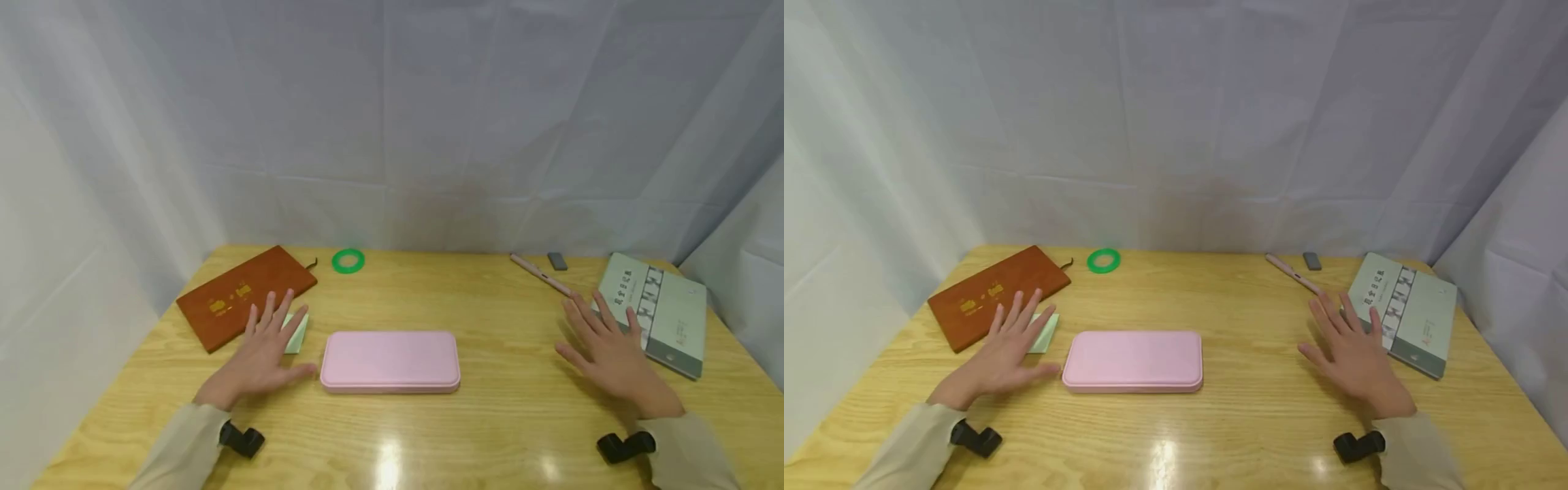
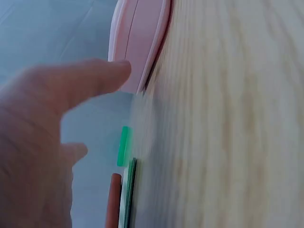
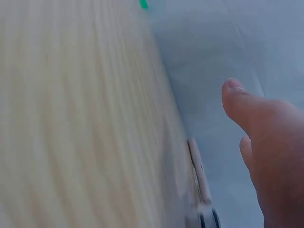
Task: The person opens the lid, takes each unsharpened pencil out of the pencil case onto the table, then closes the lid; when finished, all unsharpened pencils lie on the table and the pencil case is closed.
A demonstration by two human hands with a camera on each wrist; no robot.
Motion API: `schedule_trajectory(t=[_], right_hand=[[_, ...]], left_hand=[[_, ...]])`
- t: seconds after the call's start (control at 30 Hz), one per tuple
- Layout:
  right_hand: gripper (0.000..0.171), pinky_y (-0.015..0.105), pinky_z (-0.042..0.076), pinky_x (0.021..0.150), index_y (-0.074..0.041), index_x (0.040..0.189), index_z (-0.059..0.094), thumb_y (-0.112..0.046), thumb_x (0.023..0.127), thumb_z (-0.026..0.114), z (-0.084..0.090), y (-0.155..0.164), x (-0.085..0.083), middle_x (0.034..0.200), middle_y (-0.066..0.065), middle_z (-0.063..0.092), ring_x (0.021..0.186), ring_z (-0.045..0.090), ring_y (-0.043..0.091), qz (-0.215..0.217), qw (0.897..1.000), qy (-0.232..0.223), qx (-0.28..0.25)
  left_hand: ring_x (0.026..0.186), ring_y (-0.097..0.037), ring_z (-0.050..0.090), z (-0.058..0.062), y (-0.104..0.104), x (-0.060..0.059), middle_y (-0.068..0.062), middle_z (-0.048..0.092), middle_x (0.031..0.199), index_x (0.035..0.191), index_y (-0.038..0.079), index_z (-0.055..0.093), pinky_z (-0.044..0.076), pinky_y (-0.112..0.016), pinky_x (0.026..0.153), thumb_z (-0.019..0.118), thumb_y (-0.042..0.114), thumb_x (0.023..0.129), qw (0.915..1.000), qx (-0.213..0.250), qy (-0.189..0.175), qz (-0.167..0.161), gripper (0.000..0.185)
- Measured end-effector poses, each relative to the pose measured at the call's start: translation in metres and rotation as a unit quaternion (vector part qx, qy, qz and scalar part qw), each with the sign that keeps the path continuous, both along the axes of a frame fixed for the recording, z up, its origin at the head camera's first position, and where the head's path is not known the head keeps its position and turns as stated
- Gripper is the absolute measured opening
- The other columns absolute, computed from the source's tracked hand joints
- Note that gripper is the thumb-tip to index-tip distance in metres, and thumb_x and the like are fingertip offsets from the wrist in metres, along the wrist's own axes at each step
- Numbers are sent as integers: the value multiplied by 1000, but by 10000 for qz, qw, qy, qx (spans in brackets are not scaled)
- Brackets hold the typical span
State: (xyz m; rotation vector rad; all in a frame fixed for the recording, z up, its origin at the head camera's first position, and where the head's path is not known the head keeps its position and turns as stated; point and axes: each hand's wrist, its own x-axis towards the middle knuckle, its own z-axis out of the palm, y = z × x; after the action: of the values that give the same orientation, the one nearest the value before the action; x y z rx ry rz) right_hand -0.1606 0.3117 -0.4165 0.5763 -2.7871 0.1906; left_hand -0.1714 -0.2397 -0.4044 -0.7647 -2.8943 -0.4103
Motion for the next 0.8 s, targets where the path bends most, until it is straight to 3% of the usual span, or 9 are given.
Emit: schedule_trajectory(t=[0.1,0.23,0.4,0.53,0.8], right_hand=[[80,73,6,103,-22,156,2,-51,97,47,1,-21,2,162,-8,-5,147,-17,12,303,9995,-6,-15],[79,70,12,104,-20,157,7,-53,96,46,2,-55,6,163,-4,3,148,-9,13,781,9969,7,-6],[77,65,16,105,-13,155,20,-48,95,53,3,-92,11,160,6,20,148,14,27,1288,9913,-163,-234],[77,64,18,106,-10,153,26,-44,92,59,3,-113,14,157,11,27,144,25,34,1644,9851,-359,-351],[73,56,27,108,-19,150,35,-43,89,65,2,-140,16,157,7,30,141,33,28,2064,9717,-947,-646]], left_hand=[[145,-46,-3,-1,5,1,-21,5,160,150,2,28,4,-71,108,70,50,75,9992,159,-80,-359,98],[145,-47,6,-3,15,3,-18,10,160,150,3,30,9,-71,108,75,51,68,9958,441,-104,-802,105],[146,-44,7,-4,29,6,-16,9,161,149,3,30,13,-68,109,76,56,67,9904,601,-89,-1239,109],[144,-46,13,-4,37,8,-20,15,159,148,1,32,15,-66,110,78,53,66,9882,723,-139,-1342,107],[144,-33,22,-10,47,15,-11,23,158,143,12,42,26,-57,111,83,41,70,9793,1314,-759,-1341,88]])
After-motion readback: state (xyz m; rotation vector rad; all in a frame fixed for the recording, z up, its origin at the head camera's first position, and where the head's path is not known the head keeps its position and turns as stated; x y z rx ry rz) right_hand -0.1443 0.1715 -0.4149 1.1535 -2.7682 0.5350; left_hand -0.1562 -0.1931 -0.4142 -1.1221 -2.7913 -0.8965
